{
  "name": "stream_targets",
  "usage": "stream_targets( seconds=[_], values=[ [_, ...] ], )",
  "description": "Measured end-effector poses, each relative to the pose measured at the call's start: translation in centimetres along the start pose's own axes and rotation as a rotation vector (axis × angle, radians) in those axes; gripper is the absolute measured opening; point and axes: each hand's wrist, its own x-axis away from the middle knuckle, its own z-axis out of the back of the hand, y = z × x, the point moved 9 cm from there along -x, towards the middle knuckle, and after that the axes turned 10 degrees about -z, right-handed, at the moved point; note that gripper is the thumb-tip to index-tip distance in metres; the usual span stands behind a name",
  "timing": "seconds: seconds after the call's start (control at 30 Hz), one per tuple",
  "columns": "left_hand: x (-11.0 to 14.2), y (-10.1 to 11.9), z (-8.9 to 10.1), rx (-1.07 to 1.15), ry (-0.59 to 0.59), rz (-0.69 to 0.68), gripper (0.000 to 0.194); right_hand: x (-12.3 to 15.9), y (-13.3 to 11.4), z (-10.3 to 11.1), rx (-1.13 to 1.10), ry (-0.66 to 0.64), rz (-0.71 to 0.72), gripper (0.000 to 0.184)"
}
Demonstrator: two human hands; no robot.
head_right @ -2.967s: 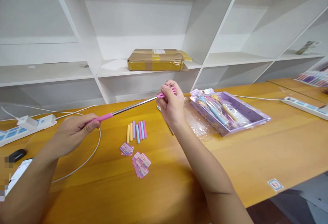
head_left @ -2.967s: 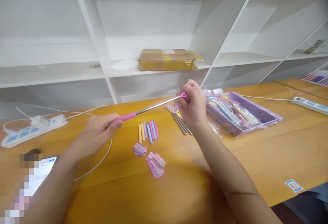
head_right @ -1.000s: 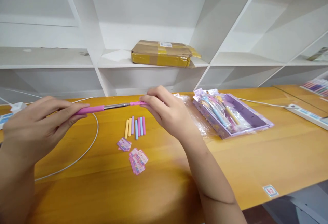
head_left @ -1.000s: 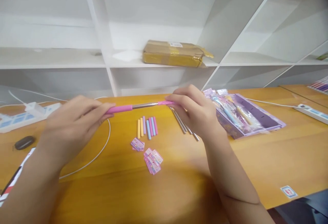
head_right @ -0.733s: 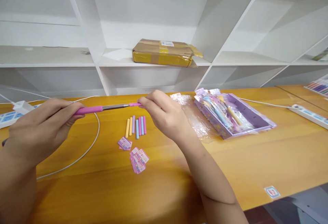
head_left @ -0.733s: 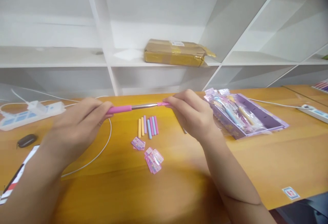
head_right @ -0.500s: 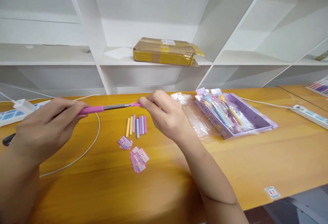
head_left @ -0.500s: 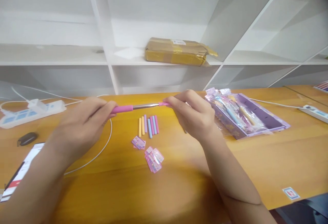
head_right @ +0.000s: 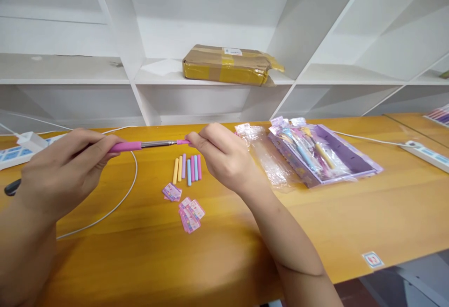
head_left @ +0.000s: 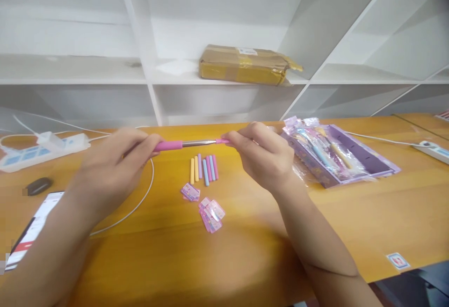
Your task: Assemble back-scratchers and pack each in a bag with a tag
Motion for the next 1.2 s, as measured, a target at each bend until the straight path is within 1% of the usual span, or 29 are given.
stream_targets(
  seconds=[0.17,0.23,0.33,0.47,0.6,0.7,0.77,0.83,0.87,0.97,1.03,1.1,1.2],
  values=[
    [-0.2,0.3,-0.4,0.040,-0.011,0.007,0.023,0.3,-0.3,-0.3,0.057,0.024,0.110,0.020],
    [-0.4,0.4,-0.6,0.045,-0.014,0.000,0.023,0.5,-0.4,-0.4,0.077,0.025,0.133,0.023],
    [-0.4,0.5,-0.6,0.026,-0.018,-0.006,0.024,0.7,-0.3,-0.9,0.088,0.003,0.120,0.026],
    [-0.3,0.4,-0.5,0.004,-0.027,-0.020,0.027,0.8,-0.3,-1.5,0.080,-0.029,0.099,0.024],
    [-0.1,0.8,-0.4,-0.014,-0.043,-0.046,0.023,0.9,-0.4,-1.7,0.078,-0.041,0.098,0.023],
    [-0.2,1.8,-0.3,-0.006,-0.027,-0.114,0.019,0.5,0.4,-1.3,0.075,-0.048,0.011,0.020],
    [-0.4,2.8,-0.1,-0.012,0.016,-0.212,0.020,0.2,0.6,-0.9,0.077,-0.061,-0.035,0.017],
    [-0.4,3.4,0.1,-0.042,0.053,-0.303,0.023,0.0,0.2,-0.6,0.095,-0.092,-0.023,0.015],
    [-0.4,3.5,0.1,-0.063,0.056,-0.328,0.023,0.0,-0.2,-0.7,0.112,-0.120,-0.009,0.016],
    [-0.6,2.9,-0.4,-0.121,0.004,-0.324,0.022,-0.1,-1.0,-1.4,0.168,-0.203,0.018,0.016],
    [-0.6,2.6,-1.0,-0.149,-0.051,-0.323,0.025,-0.1,-1.4,-2.2,0.211,-0.228,0.036,0.014],
    [-0.6,2.5,-1.7,-0.163,-0.101,-0.327,0.029,0.1,-1.6,-3.4,0.252,-0.256,0.066,0.015],
    [-0.2,2.9,-3.0,-0.169,-0.175,-0.363,0.029,0.6,-1.8,-5.1,0.284,-0.303,0.102,0.016]
  ],
)
